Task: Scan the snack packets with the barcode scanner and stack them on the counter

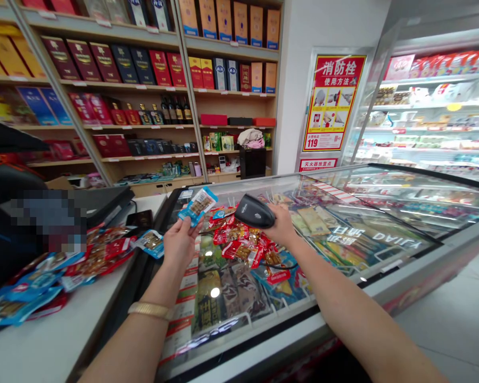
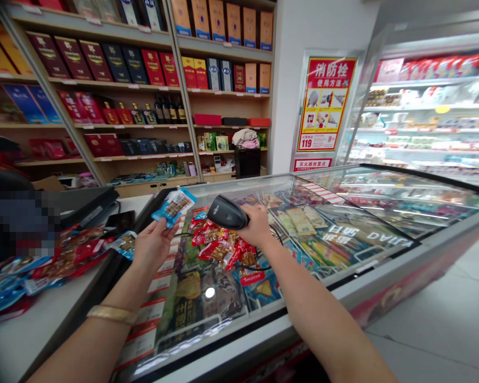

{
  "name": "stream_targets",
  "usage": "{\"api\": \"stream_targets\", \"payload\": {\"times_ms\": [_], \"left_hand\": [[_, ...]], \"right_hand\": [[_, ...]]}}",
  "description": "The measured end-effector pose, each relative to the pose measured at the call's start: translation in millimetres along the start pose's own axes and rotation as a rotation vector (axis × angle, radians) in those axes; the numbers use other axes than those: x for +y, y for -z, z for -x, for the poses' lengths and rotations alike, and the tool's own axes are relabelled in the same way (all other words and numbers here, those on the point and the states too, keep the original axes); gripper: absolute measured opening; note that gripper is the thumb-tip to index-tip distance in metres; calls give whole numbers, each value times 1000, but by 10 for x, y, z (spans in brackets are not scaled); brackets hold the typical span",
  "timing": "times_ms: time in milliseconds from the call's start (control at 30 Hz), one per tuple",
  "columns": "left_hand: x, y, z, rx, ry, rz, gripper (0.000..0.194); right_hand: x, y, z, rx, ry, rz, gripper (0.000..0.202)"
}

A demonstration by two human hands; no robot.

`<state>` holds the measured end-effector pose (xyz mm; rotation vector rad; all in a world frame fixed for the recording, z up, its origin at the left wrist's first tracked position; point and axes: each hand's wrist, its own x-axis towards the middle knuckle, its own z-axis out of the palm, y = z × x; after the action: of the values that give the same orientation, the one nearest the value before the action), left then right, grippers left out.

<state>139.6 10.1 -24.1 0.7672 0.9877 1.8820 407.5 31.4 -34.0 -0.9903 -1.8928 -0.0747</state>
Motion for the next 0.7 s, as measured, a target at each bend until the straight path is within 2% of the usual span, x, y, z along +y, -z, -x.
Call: {"api": "stream_targets", "payload": {"times_ms": [233, 400, 700], "left_hand": [[-97, -75, 68, -119, -97, -12, 41], [-111, -120, 111, -147, -124, -23, 40], [-122, -124, 120, -153, -140, -46, 41]], "right_hand": [[-58, -71, 16, -46, -6, -39, 24], [-41, -77, -3, -33, -51, -75, 18], [-16, -91, -1, -8, -91, -155, 24]]}}
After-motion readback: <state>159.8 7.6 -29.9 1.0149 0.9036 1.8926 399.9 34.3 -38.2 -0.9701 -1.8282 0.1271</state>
